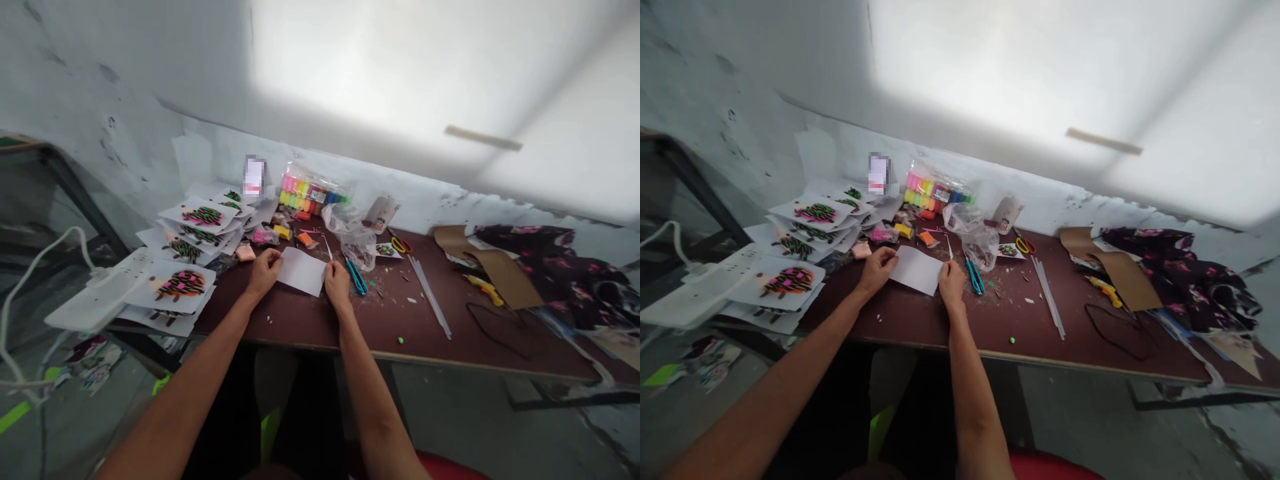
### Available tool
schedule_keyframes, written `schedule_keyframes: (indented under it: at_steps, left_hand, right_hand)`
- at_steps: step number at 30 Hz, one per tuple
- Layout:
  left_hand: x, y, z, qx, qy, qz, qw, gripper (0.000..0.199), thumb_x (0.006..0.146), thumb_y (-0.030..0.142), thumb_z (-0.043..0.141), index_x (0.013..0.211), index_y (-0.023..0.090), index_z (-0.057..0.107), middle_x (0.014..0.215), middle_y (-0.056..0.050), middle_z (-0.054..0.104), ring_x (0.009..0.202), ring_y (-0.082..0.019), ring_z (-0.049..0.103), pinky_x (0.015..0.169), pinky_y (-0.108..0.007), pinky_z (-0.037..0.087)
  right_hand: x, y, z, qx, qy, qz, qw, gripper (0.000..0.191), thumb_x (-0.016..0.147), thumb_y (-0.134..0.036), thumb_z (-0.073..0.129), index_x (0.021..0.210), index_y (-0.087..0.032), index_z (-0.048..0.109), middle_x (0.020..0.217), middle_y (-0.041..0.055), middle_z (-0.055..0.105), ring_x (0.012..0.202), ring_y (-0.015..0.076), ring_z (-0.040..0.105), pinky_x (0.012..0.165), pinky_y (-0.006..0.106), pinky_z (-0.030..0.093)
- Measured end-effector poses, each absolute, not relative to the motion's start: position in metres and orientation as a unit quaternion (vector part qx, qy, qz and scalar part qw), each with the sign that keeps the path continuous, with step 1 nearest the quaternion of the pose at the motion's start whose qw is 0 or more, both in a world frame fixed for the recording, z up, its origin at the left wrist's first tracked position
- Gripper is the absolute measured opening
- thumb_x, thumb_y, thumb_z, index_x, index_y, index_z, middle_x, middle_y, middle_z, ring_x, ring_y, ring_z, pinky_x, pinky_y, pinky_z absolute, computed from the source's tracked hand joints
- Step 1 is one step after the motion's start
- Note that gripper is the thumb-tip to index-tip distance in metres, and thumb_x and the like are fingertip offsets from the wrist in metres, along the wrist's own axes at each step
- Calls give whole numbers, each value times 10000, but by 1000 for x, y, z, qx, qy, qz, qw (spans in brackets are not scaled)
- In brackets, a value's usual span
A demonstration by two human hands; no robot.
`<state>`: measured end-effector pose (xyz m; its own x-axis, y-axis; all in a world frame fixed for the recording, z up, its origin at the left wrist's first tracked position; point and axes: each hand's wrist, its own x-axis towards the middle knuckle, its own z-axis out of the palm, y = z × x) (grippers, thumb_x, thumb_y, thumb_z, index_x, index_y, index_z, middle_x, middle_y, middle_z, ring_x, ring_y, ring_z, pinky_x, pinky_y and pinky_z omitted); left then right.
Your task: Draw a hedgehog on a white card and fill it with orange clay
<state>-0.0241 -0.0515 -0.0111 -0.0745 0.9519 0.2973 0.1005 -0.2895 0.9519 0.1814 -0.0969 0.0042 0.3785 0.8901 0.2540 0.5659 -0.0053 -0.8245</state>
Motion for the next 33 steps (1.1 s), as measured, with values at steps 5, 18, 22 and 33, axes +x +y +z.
schedule_keyframes:
  at_steps: [5, 18, 22, 33]
  left_hand:
    - [-28, -44, -15, 503, 472, 610, 390, 106, 738, 256, 591, 814, 182, 588, 757, -13, 669, 701, -168, 633, 680, -259, 500]
    - [-27, -43, -15, 539, 446, 569, 432, 94, 729, 238, 566, 793, 186, 610, 727, 9, 664, 702, -166, 611, 660, -241, 485]
    - [-24, -45, -14, 559, 438, 553, 435, 120, 722, 226, 542, 796, 181, 624, 718, -2, 671, 725, -176, 625, 664, -244, 485]
    - [-23, -45, -18, 590, 440, 531, 419, 155, 746, 257, 547, 816, 159, 645, 760, -10, 691, 698, -172, 630, 666, -262, 485]
  right_hand:
    - [184, -101, 7, -716, -518, 126, 450, 240, 962, -292, 394, 800, -226, 558, 734, 51, 662, 716, 199, 592, 693, 286, 401]
    - [196, -124, 16, -751, -477, 51, 454, 365, 944, -375, 419, 611, -243, 488, 637, 32, 613, 617, 189, 510, 627, 287, 332]
    - [203, -127, 18, -772, -443, 42, 454, 314, 914, -390, 470, 648, -235, 534, 669, 51, 636, 647, 209, 540, 650, 299, 361]
    - [187, -119, 8, -664, -543, 167, 487, 335, 887, -459, 551, 1003, -165, 663, 834, 47, 707, 730, 178, 626, 691, 267, 462]
